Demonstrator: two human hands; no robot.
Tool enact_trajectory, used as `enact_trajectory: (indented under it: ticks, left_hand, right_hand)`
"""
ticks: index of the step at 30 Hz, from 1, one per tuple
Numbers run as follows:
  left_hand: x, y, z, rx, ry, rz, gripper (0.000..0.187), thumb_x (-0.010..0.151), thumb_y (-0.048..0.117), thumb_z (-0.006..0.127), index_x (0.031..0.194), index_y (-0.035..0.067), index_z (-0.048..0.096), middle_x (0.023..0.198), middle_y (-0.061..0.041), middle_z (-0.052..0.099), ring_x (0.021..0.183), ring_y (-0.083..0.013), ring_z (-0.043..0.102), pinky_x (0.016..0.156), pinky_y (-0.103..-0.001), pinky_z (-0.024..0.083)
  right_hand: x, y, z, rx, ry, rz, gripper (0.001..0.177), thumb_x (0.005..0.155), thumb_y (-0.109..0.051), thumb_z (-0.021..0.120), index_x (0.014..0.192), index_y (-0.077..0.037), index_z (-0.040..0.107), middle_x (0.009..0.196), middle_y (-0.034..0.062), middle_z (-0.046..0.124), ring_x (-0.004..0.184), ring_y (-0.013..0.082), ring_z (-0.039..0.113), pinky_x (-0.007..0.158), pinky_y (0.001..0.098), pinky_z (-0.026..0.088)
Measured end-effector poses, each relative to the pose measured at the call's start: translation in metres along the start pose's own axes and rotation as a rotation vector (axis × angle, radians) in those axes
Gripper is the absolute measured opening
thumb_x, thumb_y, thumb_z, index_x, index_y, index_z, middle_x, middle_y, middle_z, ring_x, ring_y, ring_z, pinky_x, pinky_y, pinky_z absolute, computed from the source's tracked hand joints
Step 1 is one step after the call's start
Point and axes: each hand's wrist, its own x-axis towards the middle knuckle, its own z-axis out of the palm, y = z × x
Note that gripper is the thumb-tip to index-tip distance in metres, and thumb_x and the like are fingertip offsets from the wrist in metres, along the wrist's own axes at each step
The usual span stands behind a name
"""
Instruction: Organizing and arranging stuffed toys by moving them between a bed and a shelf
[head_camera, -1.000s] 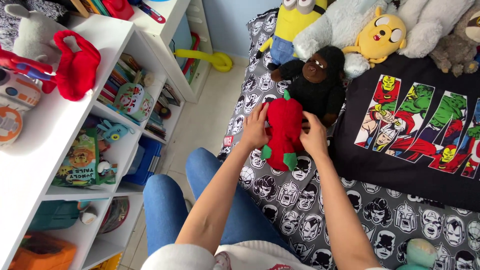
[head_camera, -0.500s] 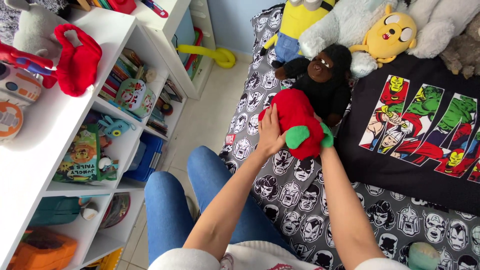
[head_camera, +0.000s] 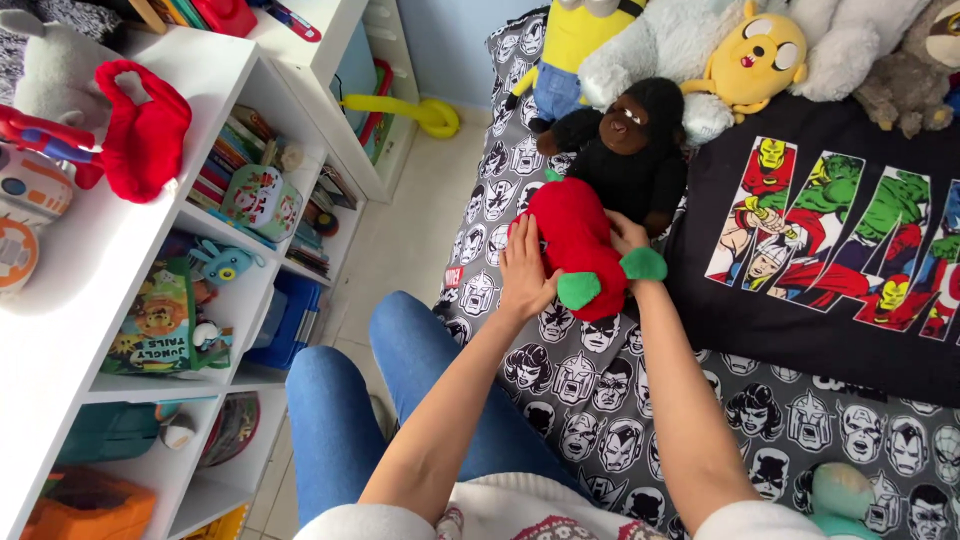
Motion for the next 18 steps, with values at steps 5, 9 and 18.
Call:
enact_trajectory:
  ticks: [5, 9, 18]
  left_hand:
    - [0.003, -0.007, -0.013, -0.013, 0.003, -0.045, 0.112, 0.072, 0.038, 0.071, 0.168, 0.020, 0.016, 0.170, -0.015, 0.019, 0.158, -0.0397, 0.018, 0.117, -0.075, 0.025]
    - [0.032, -0.040, -0.002, -0.146, -0.011, -0.021, 0.089, 0.084, 0.038, 0.053, 0.167, 0.019, 0.025, 0.167, -0.016, 0.026, 0.156, -0.0443, 0.023, 0.117, -0.076, 0.025]
    - [0.069, -0.057, 0.019, -0.226, -0.045, -0.271, 0.087, 0.084, 0.053, 0.060, 0.161, 0.018, 0.040, 0.152, -0.017, 0.046, 0.139, -0.0502, 0.047, 0.116, -0.060, 0.038]
  right_hand:
    - [-0.052, -0.184, 0.010, 0.731, 0.356, 0.202, 0.042, 0.103, -0.011, 0.057, 0.145, -0.008, 0.058, 0.142, 0.0203, 0.062, 0.134, 0.0322, 0.057, 0.113, 0.0502, 0.047]
    - [-0.082, -0.189, 0.008, 0.730, 0.395, 0.111, 0.084, 0.076, 0.006, 0.078, 0.154, 0.003, 0.045, 0.152, 0.0361, 0.044, 0.144, 0.0511, 0.039, 0.113, 0.0647, 0.038]
    - [-0.126, -0.261, 0.079, 0.219, 0.422, 0.044, 0.118, 0.071, -0.035, 0.092, 0.165, -0.011, 0.025, 0.159, 0.0280, 0.038, 0.144, 0.0513, 0.039, 0.114, 0.0626, 0.034]
